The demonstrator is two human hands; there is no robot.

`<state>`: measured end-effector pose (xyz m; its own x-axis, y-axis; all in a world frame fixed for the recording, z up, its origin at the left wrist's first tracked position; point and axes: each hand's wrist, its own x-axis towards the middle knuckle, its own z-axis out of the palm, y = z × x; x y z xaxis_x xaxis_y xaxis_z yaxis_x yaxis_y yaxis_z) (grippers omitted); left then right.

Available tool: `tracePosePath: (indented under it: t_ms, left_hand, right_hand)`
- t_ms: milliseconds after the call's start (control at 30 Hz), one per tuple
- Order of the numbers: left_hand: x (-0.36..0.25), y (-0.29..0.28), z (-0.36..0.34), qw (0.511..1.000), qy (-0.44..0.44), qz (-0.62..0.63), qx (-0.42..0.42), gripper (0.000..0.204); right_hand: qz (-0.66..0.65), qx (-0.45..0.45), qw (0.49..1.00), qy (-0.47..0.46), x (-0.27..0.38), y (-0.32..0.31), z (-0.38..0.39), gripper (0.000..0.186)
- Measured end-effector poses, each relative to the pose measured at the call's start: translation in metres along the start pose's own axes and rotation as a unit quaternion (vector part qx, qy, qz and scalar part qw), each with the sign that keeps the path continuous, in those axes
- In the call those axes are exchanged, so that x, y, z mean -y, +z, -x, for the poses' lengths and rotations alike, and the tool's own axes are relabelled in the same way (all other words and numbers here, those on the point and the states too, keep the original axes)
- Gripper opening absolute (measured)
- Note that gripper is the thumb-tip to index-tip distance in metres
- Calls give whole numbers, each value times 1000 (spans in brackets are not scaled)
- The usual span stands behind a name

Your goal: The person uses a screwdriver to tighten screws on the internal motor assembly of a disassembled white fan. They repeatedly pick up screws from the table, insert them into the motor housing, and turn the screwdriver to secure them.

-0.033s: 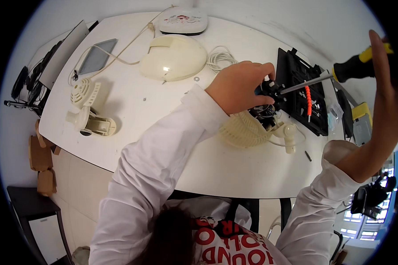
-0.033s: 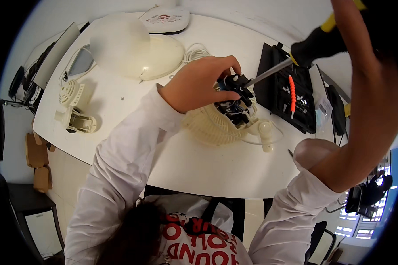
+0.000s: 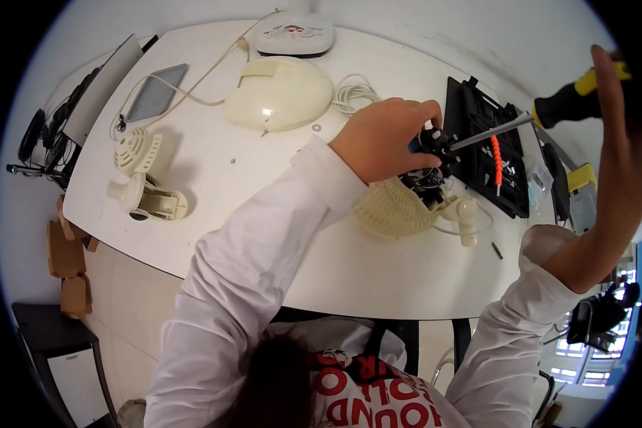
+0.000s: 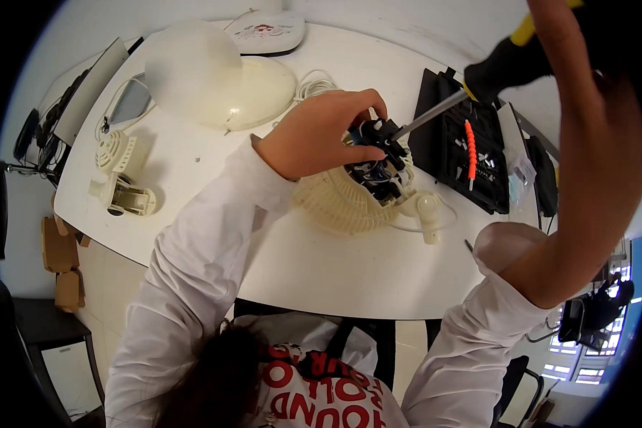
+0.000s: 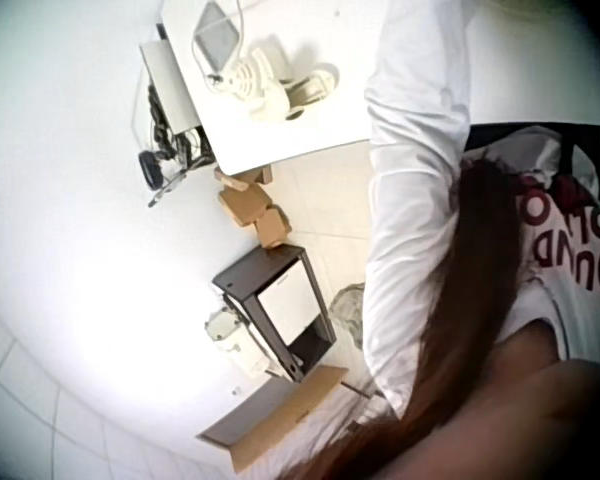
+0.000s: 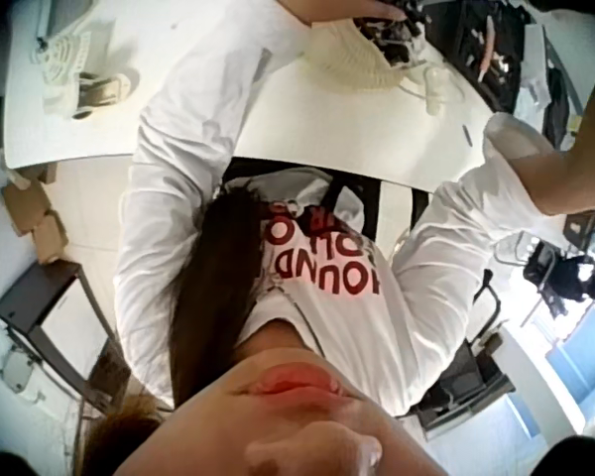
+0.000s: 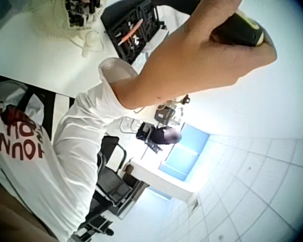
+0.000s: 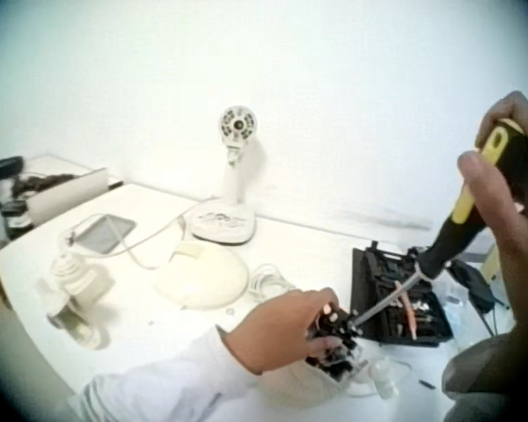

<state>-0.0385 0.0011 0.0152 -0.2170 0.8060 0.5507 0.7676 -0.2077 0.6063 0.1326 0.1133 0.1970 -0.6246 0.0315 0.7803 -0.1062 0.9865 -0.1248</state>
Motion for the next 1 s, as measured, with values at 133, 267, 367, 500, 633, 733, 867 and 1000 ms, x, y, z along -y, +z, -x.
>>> tracePosePath:
  t_ms: [133,267,367,500,633,733,867,1000]
  left_hand:
    - [1,-4,1,1000,-4,0,14,42]
    - [0,-4,1,1000,-2,-21,14,42]
    - [-2,-6,1,1000,-17,-11,23,43]
    - [-1,-4,1,1000,-7,-11,12,43]
    - [-2,-5,1,1000,-4,-8,12,44]
    - [-2,-5,0,1000,-3,-10,11,44]
    - [-2,-4,-1,1000,-14,-3,10,44]
    - [-7,-2,2,999,-22,-45,-2,44]
  right_hand:
    - [-4,19,1000,1,-1,-4,4,33]
    - [0,34,999,6,0,-9,8,33]
    - [1,43,999,6,-1,-15,10,33]
    - [1,49,999,6,-3,-14,9,33]
    - [5,57,998,9,-3,-13,14,33]
    - [7,55,998,11,-2,-19,17,34]
    - [8,43,999,12,-4,-30,8,34]
    - [5,41,999,9,-10,-31,3,35]
